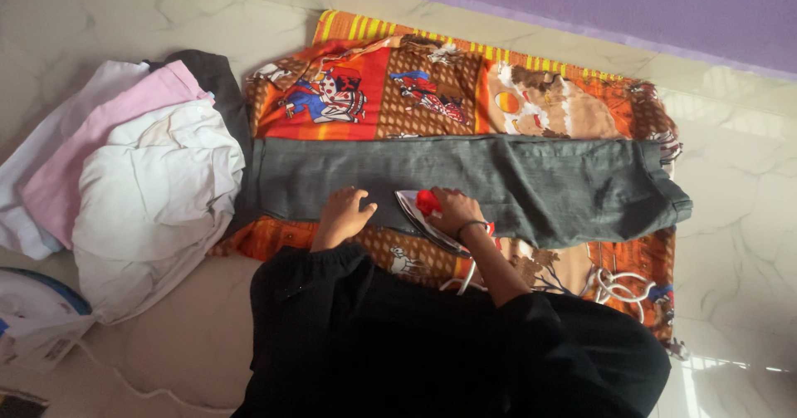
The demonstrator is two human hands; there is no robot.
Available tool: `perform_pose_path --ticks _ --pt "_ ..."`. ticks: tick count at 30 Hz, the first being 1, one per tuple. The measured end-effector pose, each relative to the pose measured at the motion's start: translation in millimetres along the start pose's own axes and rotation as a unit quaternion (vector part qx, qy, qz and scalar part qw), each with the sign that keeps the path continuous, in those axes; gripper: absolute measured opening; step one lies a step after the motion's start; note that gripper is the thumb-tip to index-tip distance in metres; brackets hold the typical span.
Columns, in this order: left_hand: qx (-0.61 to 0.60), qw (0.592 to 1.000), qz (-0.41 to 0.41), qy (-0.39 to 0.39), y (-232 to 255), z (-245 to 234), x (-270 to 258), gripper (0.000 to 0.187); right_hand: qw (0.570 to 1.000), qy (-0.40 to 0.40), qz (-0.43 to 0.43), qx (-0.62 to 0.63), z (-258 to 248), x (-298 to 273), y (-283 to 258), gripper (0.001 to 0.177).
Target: The person irons a pair of grey trousers laid flat on a bed. They use a red electric iron to smooth the fabric, moving it back and forth along the length of the pants while holding the material with their left hand.
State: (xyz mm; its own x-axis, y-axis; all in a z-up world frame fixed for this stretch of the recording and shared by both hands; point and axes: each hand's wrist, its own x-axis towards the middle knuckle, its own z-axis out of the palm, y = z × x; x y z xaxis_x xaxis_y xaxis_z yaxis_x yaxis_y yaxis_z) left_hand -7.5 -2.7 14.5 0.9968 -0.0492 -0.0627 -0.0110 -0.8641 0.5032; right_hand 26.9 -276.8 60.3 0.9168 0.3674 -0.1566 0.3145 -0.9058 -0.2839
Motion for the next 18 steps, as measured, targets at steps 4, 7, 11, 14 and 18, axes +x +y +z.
perform_pose_path --ticks 4,7,11,14,18 --pt "-0.02 1.0 -0.007 -0.006 7.0 -5.1 -3.0 0.046 1.0 -0.014 0.003 0.006 -0.9 -7.6 -11.9 0.053" --pt "-0.023 1.0 0.021 -0.005 10.4 -6.4 -1.3 0.044 1.0 -0.011 0.006 0.003 8.5 -0.7 -16.9 0.05" --pt "-0.036 0.998 0.046 0.014 16.2 -9.9 2.9 0.042 1.0 0.018 0.008 0.014 25.1 16.9 -27.1 0.046" --pt "-0.049 0.997 0.05 0.017 20.6 -14.6 0.7 0.04 1.0 0.016 0.017 0.004 28.7 34.2 -39.5 0.045" --pt "-0.05 0.996 0.067 0.027 19.6 -14.2 1.1 0.038 1.0 0.01 0.025 0.012 19.0 56.5 -55.7 0.046"
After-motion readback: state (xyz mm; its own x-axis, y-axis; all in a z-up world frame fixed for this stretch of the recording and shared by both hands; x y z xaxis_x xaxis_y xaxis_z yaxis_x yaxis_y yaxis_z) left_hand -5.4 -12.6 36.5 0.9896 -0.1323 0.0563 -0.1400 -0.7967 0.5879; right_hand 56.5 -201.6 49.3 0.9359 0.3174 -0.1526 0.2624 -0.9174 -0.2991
